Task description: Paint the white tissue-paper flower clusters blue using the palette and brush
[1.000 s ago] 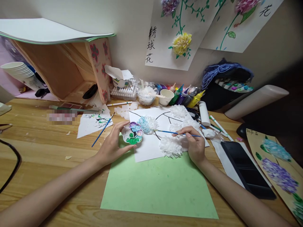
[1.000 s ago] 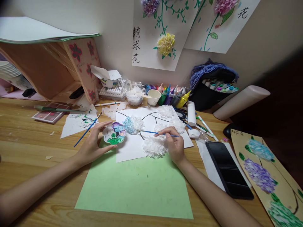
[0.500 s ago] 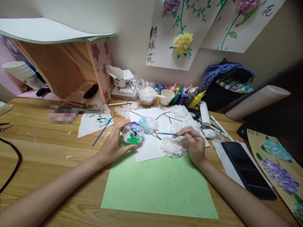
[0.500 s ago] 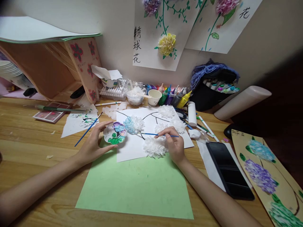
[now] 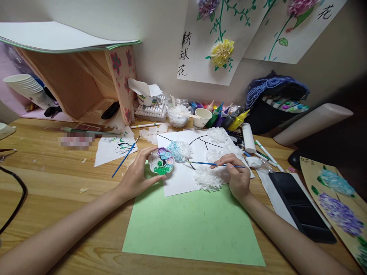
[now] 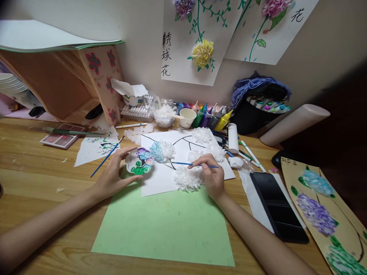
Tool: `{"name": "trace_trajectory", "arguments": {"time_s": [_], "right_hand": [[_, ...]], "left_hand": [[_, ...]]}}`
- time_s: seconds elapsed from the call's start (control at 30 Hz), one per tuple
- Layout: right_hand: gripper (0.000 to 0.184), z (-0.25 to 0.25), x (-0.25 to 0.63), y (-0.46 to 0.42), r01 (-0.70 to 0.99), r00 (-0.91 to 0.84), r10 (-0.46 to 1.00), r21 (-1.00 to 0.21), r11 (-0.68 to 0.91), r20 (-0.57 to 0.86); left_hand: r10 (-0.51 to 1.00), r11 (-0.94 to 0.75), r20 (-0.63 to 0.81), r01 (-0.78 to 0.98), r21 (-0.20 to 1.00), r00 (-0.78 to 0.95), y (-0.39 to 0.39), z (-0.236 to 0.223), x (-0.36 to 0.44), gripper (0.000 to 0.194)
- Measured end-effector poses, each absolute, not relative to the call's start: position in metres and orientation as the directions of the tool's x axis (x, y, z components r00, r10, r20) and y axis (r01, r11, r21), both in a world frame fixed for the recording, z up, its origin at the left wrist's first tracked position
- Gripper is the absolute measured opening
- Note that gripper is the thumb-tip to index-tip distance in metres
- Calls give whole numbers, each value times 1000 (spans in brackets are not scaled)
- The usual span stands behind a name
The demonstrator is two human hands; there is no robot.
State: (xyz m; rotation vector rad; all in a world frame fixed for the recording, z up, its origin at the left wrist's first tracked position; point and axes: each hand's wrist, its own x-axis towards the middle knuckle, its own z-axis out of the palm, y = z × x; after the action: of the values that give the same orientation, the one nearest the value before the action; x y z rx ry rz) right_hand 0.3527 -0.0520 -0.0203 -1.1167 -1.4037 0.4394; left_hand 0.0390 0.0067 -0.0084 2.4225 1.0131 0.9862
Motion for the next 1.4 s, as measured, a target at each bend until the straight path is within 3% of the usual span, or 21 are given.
{"name": "trace_trajectory", "arguments": {"time_s": [0.57,0.77,0.93,1.13,1.4], "right_hand": [[23,-23,355,-48,273,273,828,-865,421,489],[22,-22,353,-51,295,332,772,-838,460,541],[23,-18,345,-62,388,93,789,-752,533,607],[29,-12,338,-71,577,-263,701,-474,665,663],[31,-11,335,-70,630,-292,662,-382,676,690]], "left_hand": [[723,-690,471,498,525,505,7,-9,39,76],[719,-694,476,486,531,507,6,-8,40,75],[721,-692,470,484,536,510,6,-6,41,77],[696,-714,479,443,542,536,4,-9,41,82],[678,-730,490,426,535,548,4,-8,40,84]]}}
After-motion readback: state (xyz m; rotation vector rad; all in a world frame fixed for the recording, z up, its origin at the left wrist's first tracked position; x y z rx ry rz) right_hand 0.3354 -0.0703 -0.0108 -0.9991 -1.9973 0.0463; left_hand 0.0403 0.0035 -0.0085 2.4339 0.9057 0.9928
